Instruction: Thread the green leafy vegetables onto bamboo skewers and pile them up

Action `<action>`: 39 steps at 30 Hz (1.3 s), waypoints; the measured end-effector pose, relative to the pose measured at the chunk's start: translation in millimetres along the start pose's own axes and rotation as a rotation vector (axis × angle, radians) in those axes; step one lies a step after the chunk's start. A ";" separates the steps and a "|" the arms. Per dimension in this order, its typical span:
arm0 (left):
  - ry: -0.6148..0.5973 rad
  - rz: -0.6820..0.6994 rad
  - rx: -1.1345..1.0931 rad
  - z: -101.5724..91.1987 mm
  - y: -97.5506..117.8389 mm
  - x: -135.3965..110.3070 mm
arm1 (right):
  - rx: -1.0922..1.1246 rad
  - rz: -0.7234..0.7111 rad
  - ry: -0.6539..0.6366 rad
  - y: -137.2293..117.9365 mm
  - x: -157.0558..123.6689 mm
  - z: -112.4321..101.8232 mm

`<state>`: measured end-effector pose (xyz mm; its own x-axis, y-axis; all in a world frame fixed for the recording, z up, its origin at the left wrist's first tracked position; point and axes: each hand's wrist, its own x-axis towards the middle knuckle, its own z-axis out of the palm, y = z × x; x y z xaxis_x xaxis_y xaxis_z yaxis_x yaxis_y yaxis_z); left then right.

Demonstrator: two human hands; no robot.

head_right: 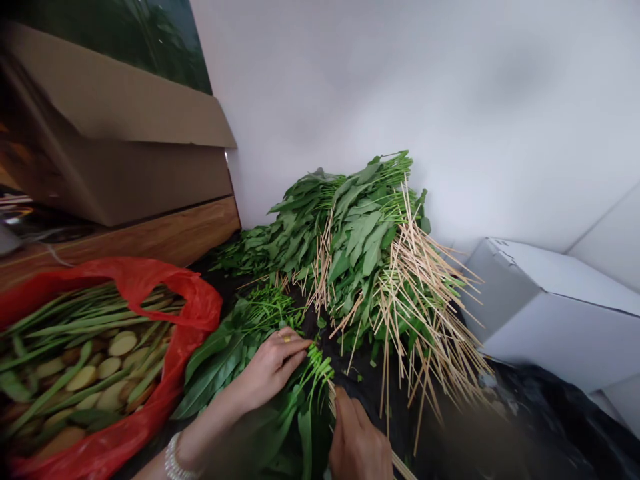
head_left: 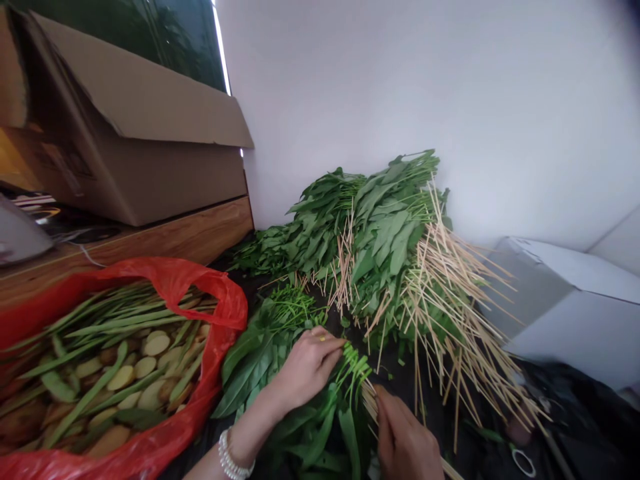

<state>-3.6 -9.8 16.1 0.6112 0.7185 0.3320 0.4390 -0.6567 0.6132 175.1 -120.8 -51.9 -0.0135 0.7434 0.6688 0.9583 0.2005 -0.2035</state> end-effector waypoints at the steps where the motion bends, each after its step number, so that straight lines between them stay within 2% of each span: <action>1: 0.014 -0.015 -0.050 -1.1 -0.9 0.6 | 0.021 0.010 0.004 0.0 -0.3 0.4; 7: 0.044 -0.217 -0.497 -1.9 -12.1 3.4 | 0.163 0.006 0.024 -0.1 2.7 -2.6; 16: 0.084 -0.361 -0.759 5.5 -20.7 5.7 | 0.247 0.013 -0.014 -3.2 5.3 -6.3; 24: 0.124 -0.439 -0.801 11.1 -21.1 7.5 | 0.234 0.021 -0.016 -3.2 3.4 -3.4; 30: 0.126 -0.380 -0.853 9.3 -17.5 6.2 | 0.268 -0.018 0.043 -4.5 7.3 -6.5; 39: 0.091 -0.405 -0.879 17.9 -18.4 5.2 | 0.223 0.000 0.002 -3.5 3.9 -3.5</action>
<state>3.3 2.0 -6.2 0.4527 0.8916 0.0098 -0.0670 0.0230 0.9975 172.7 -120.8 -46.1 -0.0122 0.7422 0.6701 0.8716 0.3364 -0.3566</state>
